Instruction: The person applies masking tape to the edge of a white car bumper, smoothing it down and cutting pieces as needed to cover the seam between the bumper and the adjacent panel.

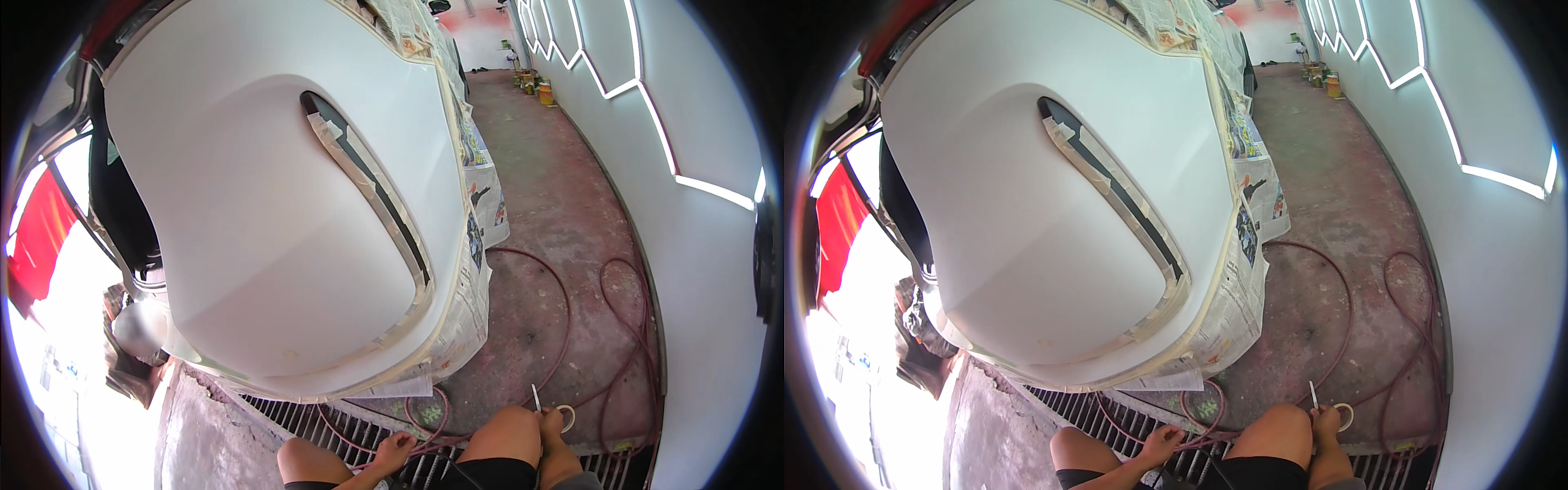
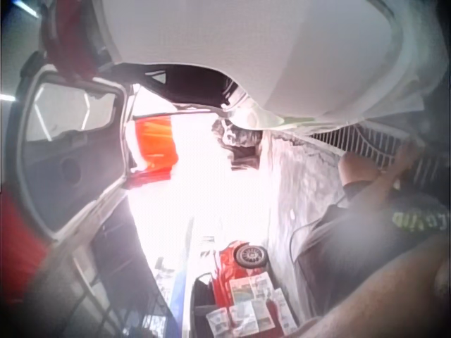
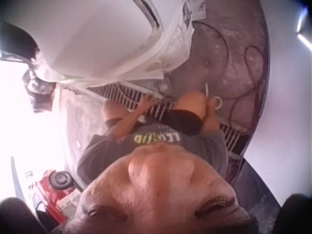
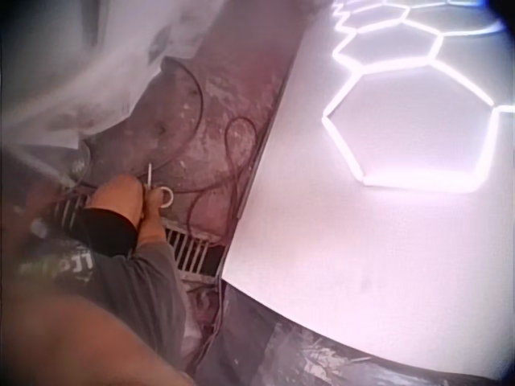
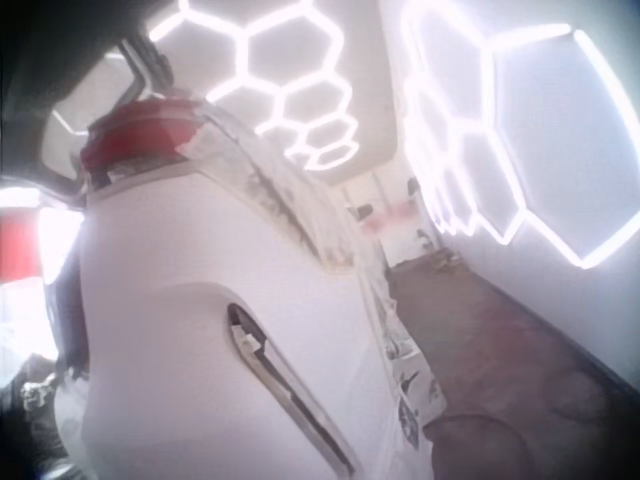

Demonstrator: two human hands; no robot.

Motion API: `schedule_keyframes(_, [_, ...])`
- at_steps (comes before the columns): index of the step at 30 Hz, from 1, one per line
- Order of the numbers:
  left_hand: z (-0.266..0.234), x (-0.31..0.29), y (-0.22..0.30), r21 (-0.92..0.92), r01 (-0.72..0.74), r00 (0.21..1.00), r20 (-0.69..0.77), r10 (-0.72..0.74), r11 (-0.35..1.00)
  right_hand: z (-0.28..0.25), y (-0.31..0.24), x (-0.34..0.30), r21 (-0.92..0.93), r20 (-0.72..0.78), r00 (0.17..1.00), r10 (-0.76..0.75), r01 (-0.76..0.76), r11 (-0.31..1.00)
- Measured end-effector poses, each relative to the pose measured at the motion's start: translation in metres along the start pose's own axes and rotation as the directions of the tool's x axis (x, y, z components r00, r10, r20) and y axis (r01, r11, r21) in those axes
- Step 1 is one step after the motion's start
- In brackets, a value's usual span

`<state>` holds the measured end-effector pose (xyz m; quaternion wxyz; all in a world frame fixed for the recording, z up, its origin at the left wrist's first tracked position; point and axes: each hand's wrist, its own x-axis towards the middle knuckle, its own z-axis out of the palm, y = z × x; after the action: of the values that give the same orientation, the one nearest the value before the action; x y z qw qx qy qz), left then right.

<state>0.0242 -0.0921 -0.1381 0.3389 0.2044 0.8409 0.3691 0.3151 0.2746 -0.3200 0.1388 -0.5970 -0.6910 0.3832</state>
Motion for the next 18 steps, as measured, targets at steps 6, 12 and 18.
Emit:
schedule_keyframes(6, [-0.007,-0.008,0.107,-0.091,-0.162,0.986,-0.048,0.158,0.983,-0.037,-0.047,-0.001,-0.261,-0.049,0.995,-0.081,0.066,0.963])
schedule_keyframes(12, [-0.03,-0.029,0.235,-0.1,-0.412,0.908,-0.127,0.399,0.905,-0.105,-0.143,-0.001,-0.002,-0.202,0.921,-0.334,0.34,0.94])
schedule_keyframes(18, [-0.049,-0.047,0.317,-0.07,-0.691,0.701,-0.305,0.644,0.72,-0.174,-0.314,-0.061,0.86,0.081,0.706,-0.704,0.308,0.408])
